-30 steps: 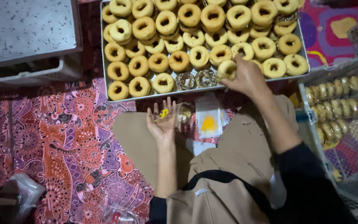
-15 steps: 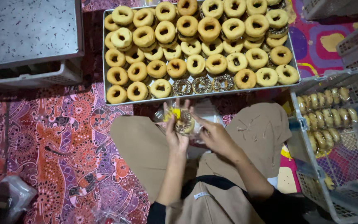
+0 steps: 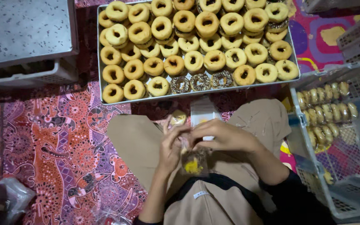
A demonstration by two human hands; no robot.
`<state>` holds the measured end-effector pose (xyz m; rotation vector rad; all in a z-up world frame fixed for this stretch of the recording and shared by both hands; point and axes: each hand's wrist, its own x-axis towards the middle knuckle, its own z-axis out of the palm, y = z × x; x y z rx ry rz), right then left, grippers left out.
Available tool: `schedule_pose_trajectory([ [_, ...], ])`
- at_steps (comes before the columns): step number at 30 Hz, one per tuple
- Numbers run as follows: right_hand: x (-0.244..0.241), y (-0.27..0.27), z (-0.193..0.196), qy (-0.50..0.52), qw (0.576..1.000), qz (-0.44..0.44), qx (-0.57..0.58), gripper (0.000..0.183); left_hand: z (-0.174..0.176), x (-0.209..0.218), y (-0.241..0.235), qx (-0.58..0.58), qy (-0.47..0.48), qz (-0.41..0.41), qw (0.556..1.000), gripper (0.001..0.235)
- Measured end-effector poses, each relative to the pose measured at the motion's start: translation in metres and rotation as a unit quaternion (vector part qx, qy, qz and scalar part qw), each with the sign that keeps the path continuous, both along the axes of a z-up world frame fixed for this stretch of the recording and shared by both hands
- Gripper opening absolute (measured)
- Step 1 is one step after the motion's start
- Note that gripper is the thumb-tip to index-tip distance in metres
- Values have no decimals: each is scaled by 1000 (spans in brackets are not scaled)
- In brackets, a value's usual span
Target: The person sits on a patterned floor mat and repeatedly picks donuts from a metal tray, places them into small plastic bags, and sets the filled bags into a nearby crate. The donuts include plain and sesame-topped varieties.
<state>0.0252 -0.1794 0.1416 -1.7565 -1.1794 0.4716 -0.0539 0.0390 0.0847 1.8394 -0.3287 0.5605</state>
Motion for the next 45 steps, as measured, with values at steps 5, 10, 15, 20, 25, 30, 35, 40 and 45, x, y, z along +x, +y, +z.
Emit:
schedule_pose_trajectory([
  [5, -17, -9, 27, 109, 968, -173, 147, 17, 62, -20, 11, 107, 34, -47, 993, 20],
  [10, -26, 0, 27, 66, 979, -155, 116, 18, 91, -26, 4, 176, -89, -56, 979, 24],
  [15, -35, 10, 19, -278, 938, -146, 148, 24, 103, -26, 1, 130, -45, 6, 990, 25],
  [20, -27, 19, -5, -538, 815, -213, 29, 25, 104, -28, 17, 160, -35, 37, 986, 34],
  [25, 11, 9, -13, -371, 852, -268, -256, 27, 94, -29, 38, 136, 8, 74, 988, 30],
  [30, -11, 3, 9, -281, 931, -224, -65, 28, 81, -23, 32, 208, -24, 87, 974, 23],
  [35, -27, 28, 12, -349, 927, -118, 75, 33, 81, -24, 23, 212, -24, 79, 974, 20],
  [40, -26, 29, -22, -485, 862, -114, 96, 26, 92, -24, 20, 190, 17, 90, 978, 21],
  [45, 6, -28, -66, -521, 768, -305, -216, 27, 89, -22, 36, 113, 16, 99, 989, 13],
])
